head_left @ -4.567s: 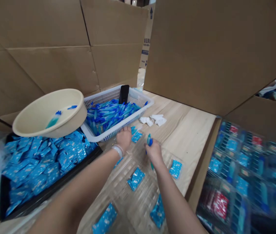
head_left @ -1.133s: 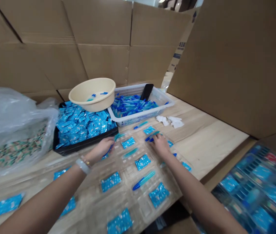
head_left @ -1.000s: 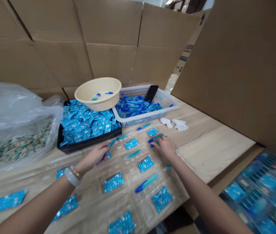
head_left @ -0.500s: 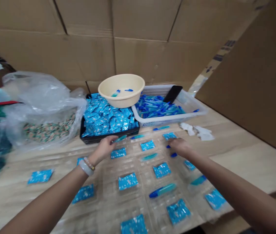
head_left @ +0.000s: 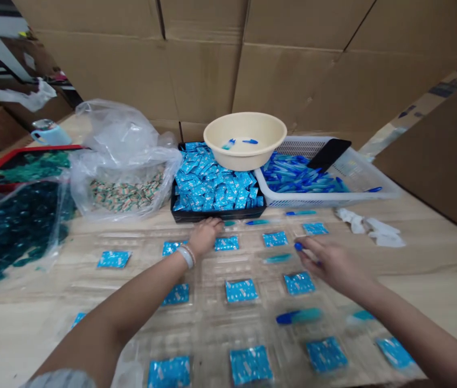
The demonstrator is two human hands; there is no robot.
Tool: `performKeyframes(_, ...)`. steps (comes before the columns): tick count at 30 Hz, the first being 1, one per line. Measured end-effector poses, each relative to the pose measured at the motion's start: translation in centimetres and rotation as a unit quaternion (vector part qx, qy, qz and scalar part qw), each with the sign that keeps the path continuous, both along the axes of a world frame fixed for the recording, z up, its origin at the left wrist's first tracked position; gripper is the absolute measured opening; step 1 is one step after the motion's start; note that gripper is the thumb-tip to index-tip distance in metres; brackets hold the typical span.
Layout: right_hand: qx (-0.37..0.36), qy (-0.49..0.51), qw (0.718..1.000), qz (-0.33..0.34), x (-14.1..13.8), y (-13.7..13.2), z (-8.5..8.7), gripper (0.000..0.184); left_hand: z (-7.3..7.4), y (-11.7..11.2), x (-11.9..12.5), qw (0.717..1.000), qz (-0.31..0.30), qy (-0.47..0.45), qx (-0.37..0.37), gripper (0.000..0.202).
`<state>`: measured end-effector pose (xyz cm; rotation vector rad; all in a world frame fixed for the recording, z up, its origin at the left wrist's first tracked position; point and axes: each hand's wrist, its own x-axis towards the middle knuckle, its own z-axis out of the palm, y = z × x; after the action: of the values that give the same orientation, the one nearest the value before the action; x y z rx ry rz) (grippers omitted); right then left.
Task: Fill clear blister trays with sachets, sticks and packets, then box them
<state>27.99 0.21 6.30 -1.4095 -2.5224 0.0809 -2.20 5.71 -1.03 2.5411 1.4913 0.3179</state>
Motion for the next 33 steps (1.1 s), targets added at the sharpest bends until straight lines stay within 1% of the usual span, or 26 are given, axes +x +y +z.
performKeyframes(2, -0.008, -0.022, 0.998, 0.051, -3.8, -1.1, 0.0, 0.022, -0.4, -0.4, -0.2, 1.000, -0.002, -0.016, 0.014, 0.035)
performKeyframes(4, -0.009, -0.064, 0.993, 0.097, -7.7, -1.8, -0.4, 0.023, -0.3, -0.8, -0.6, 0.999, -0.001, -0.047, 0.012, 0.037)
performKeyframes(7, 0.017, -0.122, 0.981, 0.152, -12.6, -1.8, -1.5, 0.025, 0.8, -1.6, -1.7, 0.997, 0.012, -0.081, -0.014, 0.038)
performKeyframes(9, 0.029, -0.146, 0.973, 0.178, -14.7, -1.4, -2.5, 0.025, 1.6, -2.8, -2.9, 0.996, 0.022, -0.083, -0.030, 0.038)
performKeyframes(12, 0.010, -0.152, 0.968, 0.201, -16.3, -0.7, -4.1, 0.021, 2.1, -6.2, -4.9, 0.996, 0.024, -0.077, -0.042, 0.037)
performKeyframes(14, -0.003, -0.129, 0.971, 0.201, -16.5, -0.7, -4.9, 0.020, 2.0, -8.8, -6.2, 0.996, 0.003, -0.079, -0.044, 0.036)
performKeyframes(16, -0.007, -0.115, 0.973, 0.198, -16.4, -0.7, -5.0, 0.021, 2.0, -10.5, -7.3, 0.995, -0.026, -0.091, -0.035, 0.037)
performKeyframes(17, -0.007, -0.120, 0.972, 0.203, -16.3, -0.6, -4.9, 0.021, 2.2, -10.6, -7.7, 0.994, -0.034, -0.103, -0.023, 0.037)
performKeyframes(18, -0.006, -0.130, 0.970, 0.205, -16.2, -0.3, -4.6, 0.021, 2.5, -10.2, -8.0, 0.992, -0.033, -0.118, -0.005, 0.037)
performKeyframes(19, -0.001, -0.142, 0.970, 0.196, -16.1, 0.2, -4.1, 0.020, 3.0, -9.3, -8.3, 0.990, -0.023, -0.136, 0.016, 0.036)
performKeyframes(20, 0.008, -0.149, 0.973, 0.176, -16.2, 1.1, -3.5, 0.020, 3.7, -7.9, -8.3, 0.988, -0.007, -0.152, 0.038, 0.034)
performKeyframes(22, 0.036, -0.143, 0.985, 0.094, -16.6, 3.5, -2.2, 0.022, 5.3, -4.1, -8.1, 0.983, 0.043, -0.162, 0.072, 0.032)
performKeyframes(24, 0.068, -0.119, 0.990, 0.008, -17.5, 6.6, -1.0, 0.026, 6.7, 0.3, -7.4, 0.984, 0.113, -0.116, 0.078, 0.031)
performKeyframes(25, 0.083, -0.105, 0.991, -0.021, -18.0, 8.2, -0.5, 0.027, 7.2, 2.3, -7.1, 0.982, 0.155, -0.087, 0.067, 0.032)
performKeyframes(27, 0.106, -0.076, 0.990, -0.051, -18.9, 10.9, 0.3, 0.028, 7.9, 5.7, -6.7, 0.975, 0.213, -0.048, 0.042, 0.035)
performKeyframes(28, 0.115, -0.063, 0.990, -0.056, -19.0, 11.9, 0.5, 0.028, 8.1, 7.0, -6.8, 0.973, 0.225, -0.040, 0.035, 0.035)
performKeyframes(30, 0.133, -0.044, 0.988, -0.068, -17.9, 13.3, 1.0, 0.027, 8.3, 8.7, -7.8, 0.974, 0.219, -0.038, 0.047, 0.035)
performKeyframes(31, 0.145, -0.035, 0.985, -0.087, -16.7, 13.8, 1.2, 0.028, 8.3, 9.1, -8.6, 0.975, 0.210, -0.043, 0.065, 0.035)
performKeyframes(33, 0.175, -0.011, 0.972, -0.155, -13.2, 14.9, 1.6, 0.030, 8.2, 9.4, -10.5, 0.974, 0.190, -0.061, 0.107, 0.035)
